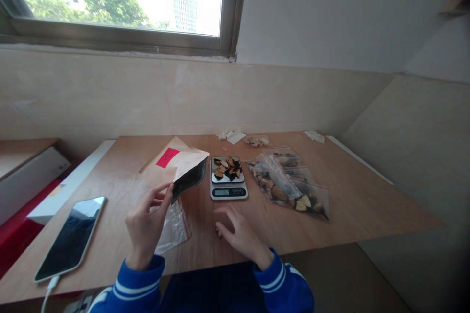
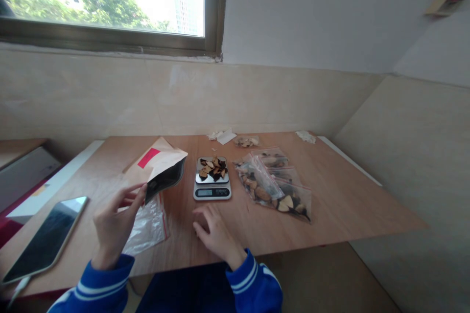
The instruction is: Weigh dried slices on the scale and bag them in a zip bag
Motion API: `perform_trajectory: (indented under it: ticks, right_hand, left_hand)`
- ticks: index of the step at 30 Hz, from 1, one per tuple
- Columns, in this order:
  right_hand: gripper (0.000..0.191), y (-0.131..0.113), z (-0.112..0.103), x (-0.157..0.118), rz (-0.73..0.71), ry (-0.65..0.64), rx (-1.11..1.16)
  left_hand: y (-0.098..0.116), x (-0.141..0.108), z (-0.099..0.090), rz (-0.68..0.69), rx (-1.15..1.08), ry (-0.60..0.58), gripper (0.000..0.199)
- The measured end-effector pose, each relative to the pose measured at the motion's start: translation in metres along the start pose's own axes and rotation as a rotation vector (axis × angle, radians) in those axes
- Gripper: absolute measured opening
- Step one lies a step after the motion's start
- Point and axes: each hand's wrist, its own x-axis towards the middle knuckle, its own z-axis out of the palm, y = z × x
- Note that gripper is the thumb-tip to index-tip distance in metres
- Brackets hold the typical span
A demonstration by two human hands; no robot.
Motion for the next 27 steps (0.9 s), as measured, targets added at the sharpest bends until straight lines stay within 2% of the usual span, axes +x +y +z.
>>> perform_trajectory:
  ticks: [3,5,7,10,13,15,19,20,23,25,27]
  right_hand:
    - [0.028,-0.005,0.007,-0.007,0.019,-0.177,-0.042]
    - [0.023,-0.001,0.012,-0.008,0.019,-0.209,-0.055]
    - [0.021,0.006,0.017,-0.009,0.012,-0.189,-0.059]
    - [0.022,0.011,0.021,-0.008,-0.015,-0.115,-0.071]
    - [0.023,0.002,0.014,-0.002,-0.072,0.007,-0.017]
    - [0.023,-0.015,0.004,0.009,-0.146,0.153,0.034]
    - [0.021,-0.064,-0.017,0.048,-0.290,0.547,0.039]
    - [0.021,-0.075,-0.020,0.059,-0.316,0.570,0.033]
    - [0.022,-0.097,-0.020,0.084,-0.359,0.510,0.005]
    - [0.020,-0.100,-0.013,0.089,-0.356,0.492,-0.025]
    - [0.020,-0.097,-0.002,0.083,-0.313,0.531,-0.038]
  left_hand:
    - [0.000,0.000,0.000,-0.008,0.004,0.007,0.030]
    - [-0.001,0.001,-0.001,0.001,0.020,0.018,0.030]
    - [-0.001,0.003,-0.002,0.024,0.046,0.026,0.030]
    - [0.001,0.008,-0.004,0.077,0.065,0.032,0.029]
    - [0.005,0.010,-0.007,0.121,0.048,0.031,0.027]
    - [0.010,0.010,-0.008,0.141,0.027,0.030,0.024]
    - [0.020,0.010,-0.009,0.128,-0.003,0.007,0.021]
    - [0.023,0.011,-0.009,0.117,-0.010,0.000,0.022]
    - [0.028,0.015,-0.011,0.076,-0.033,0.007,0.024]
    - [0.030,0.019,-0.012,0.045,-0.044,0.027,0.025]
    - [0.031,0.025,-0.013,0.011,-0.054,0.045,0.026]
